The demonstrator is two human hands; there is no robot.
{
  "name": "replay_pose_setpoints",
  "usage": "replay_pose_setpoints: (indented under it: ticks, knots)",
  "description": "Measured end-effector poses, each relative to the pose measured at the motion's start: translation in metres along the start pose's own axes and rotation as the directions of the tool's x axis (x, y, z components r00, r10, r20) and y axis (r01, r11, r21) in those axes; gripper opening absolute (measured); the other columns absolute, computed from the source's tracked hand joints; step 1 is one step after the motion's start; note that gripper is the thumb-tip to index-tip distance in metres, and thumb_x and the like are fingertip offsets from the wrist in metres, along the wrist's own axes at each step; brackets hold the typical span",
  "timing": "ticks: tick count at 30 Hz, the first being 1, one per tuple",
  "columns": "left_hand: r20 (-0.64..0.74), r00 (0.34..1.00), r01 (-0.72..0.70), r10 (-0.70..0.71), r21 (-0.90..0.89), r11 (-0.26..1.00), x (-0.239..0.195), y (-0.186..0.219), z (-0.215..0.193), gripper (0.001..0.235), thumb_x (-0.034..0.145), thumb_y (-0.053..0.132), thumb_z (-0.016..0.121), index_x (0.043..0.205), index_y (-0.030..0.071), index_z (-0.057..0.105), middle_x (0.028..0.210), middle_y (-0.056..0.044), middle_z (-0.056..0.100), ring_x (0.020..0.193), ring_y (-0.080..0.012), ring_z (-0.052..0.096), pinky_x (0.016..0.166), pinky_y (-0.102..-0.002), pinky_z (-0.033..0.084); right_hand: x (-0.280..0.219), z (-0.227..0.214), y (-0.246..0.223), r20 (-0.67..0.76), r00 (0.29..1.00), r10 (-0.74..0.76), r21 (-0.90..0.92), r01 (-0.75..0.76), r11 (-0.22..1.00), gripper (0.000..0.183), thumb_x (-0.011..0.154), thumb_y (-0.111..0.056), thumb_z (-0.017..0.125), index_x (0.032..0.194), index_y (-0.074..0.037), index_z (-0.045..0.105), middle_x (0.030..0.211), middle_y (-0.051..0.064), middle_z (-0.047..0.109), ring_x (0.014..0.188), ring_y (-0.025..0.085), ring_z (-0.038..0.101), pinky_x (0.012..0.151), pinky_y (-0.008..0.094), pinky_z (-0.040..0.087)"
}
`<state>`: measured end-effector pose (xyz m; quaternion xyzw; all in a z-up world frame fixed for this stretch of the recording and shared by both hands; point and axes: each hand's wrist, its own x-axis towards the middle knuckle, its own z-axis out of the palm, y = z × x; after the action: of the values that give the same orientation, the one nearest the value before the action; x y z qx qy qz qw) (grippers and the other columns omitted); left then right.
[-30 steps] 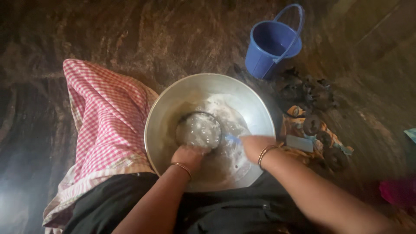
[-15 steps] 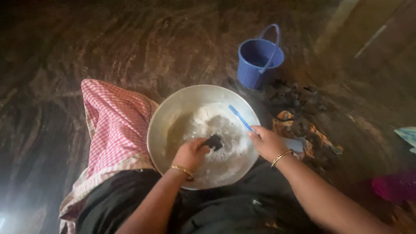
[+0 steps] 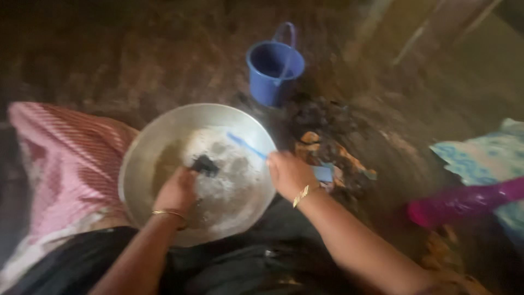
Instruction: The person sits on the floor and washes several small metal tools in a basin of soapy water using a blue toothbrush. They scrub each tool, rinse it in the basin, and place it on the floor beside them.
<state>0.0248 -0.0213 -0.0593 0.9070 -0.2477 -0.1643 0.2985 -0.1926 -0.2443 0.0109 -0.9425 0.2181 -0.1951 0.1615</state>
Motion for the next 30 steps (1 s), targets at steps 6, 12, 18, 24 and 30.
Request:
replay_pose_setpoints:
  ticks: [6, 12, 18, 24, 30]
  knots:
    - [0.115, 0.993, -0.048, 0.036, 0.104, 0.993, -0.006, 0.019, -0.007, 0.048, 0.103, 0.049, 0.039, 0.123, 0.009, 0.059, 0.115, -0.025, 0.068, 0.111, -0.0451, 0.062, 0.095, -0.055, 0.047, -0.018, -0.029, 0.123, 0.164, 0.866, 0.473, 0.063, -0.488, 0.871, 0.03, 0.1, -0.038, 0.056, 0.111, -0.016, 0.073, 0.093, 0.01, 0.075, 0.089, 0.026, 0.072, 0.082, 0.042, 0.054]
    - [0.141, 0.99, -0.007, -0.013, 0.141, 0.99, -0.01, 0.047, -0.013, 0.047, 0.102, 0.048, 0.039, 0.127, 0.011, 0.057, 0.115, -0.025, 0.069, 0.11, -0.0452, 0.064, 0.094, -0.055, 0.049, -0.106, -0.014, 0.231, 0.304, 0.755, 0.581, 0.234, -0.65, 0.723, 0.038, 0.096, -0.034, 0.054, 0.125, -0.014, 0.07, 0.091, 0.005, 0.081, 0.082, 0.013, 0.073, 0.077, 0.033, 0.056]
    - [0.193, 0.981, -0.07, 0.03, 0.202, 0.977, -0.015, 0.069, -0.012, 0.046, 0.102, 0.048, 0.04, 0.121, 0.011, 0.06, 0.116, -0.022, 0.069, 0.11, -0.0428, 0.065, 0.094, -0.053, 0.05, -0.126, 0.025, 0.277, 0.319, 0.729, 0.606, 0.258, -0.681, 0.685, 0.042, 0.094, -0.034, 0.061, 0.127, -0.01, 0.071, 0.091, 0.005, 0.079, 0.079, 0.014, 0.072, 0.076, 0.031, 0.056]
    - [0.222, 0.975, -0.056, 0.002, 0.238, 0.97, -0.015, 0.079, -0.012, 0.048, 0.102, 0.048, 0.039, 0.125, 0.012, 0.06, 0.122, -0.021, 0.068, 0.115, -0.0408, 0.064, 0.097, -0.052, 0.05, -0.119, 0.061, 0.312, 0.369, 0.827, 0.424, 0.261, -0.53, 0.807, 0.034, 0.092, -0.035, 0.064, 0.112, -0.009, 0.076, 0.093, 0.007, 0.08, 0.085, 0.014, 0.074, 0.082, 0.031, 0.056]
    - [0.275, 0.959, -0.016, -0.069, 0.294, 0.956, -0.008, 0.075, -0.003, 0.053, 0.105, 0.05, 0.033, 0.137, 0.014, 0.057, 0.128, -0.022, 0.067, 0.119, -0.0395, 0.064, 0.104, -0.051, 0.048, -0.123, 0.077, 0.339, 0.468, 0.797, 0.383, 0.081, -0.47, 0.879, 0.034, 0.093, -0.042, 0.064, 0.106, -0.014, 0.078, 0.101, 0.009, 0.079, 0.095, 0.021, 0.074, 0.089, 0.034, 0.053]
